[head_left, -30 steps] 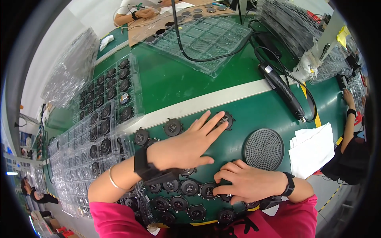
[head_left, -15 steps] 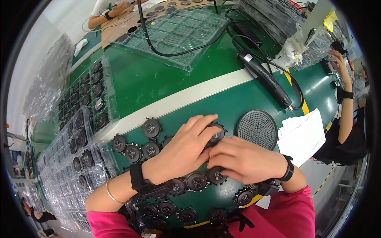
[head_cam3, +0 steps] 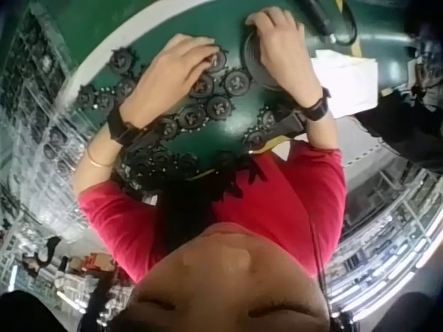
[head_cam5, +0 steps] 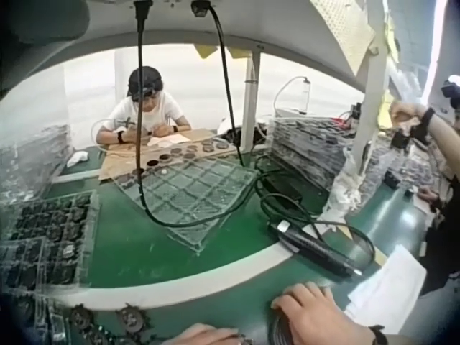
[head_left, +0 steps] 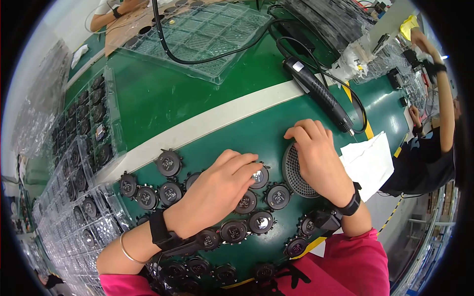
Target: The person picks up a watch case, removes a small component from it by hand, and places the component onto a circular tray. They repeat this process with several watches before moving a plastic tray of cases aside.
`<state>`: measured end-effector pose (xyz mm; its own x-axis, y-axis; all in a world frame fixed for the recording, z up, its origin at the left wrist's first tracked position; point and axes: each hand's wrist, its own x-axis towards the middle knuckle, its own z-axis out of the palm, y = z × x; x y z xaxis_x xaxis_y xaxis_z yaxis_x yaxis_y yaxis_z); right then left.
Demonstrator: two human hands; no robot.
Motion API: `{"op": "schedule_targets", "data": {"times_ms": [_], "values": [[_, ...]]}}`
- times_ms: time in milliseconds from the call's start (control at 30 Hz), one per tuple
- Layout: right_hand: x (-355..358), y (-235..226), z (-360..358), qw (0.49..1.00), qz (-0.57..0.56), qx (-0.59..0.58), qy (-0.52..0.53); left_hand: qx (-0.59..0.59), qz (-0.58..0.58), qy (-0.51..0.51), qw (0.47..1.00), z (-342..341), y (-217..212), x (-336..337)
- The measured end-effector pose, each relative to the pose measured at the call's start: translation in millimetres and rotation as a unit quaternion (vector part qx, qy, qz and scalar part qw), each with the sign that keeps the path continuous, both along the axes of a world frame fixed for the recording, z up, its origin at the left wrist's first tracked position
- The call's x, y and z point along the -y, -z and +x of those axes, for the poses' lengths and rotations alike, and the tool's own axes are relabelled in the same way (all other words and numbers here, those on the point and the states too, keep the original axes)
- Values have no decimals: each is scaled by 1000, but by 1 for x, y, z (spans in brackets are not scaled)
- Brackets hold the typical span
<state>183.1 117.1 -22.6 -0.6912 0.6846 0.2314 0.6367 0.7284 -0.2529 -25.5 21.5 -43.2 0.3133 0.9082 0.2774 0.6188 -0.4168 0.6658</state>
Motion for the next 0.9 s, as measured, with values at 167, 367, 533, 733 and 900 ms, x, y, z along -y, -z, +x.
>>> {"op": "schedule_targets", "data": {"times_ms": [167, 367, 533, 733, 900], "values": [[-6, 0, 1, 995, -47, -39, -79, -7, 2, -6, 1000, 1, -3, 1], [0, 2, -7, 971, -122, -105, -177, 9, -12, -14, 1000, 1, -6, 3], [5, 2, -9, 958, -164, -125, -198, 39, -25, -16, 999, 0, -5, 2], [7, -4, -10, 964, -112, -131, -204, 95, -70, -77, 990, 3, -5, 7], [12, -3, -11, 963, -109, -140, -202, 92, -13, -52, 994, 4, -3, 6]]}}
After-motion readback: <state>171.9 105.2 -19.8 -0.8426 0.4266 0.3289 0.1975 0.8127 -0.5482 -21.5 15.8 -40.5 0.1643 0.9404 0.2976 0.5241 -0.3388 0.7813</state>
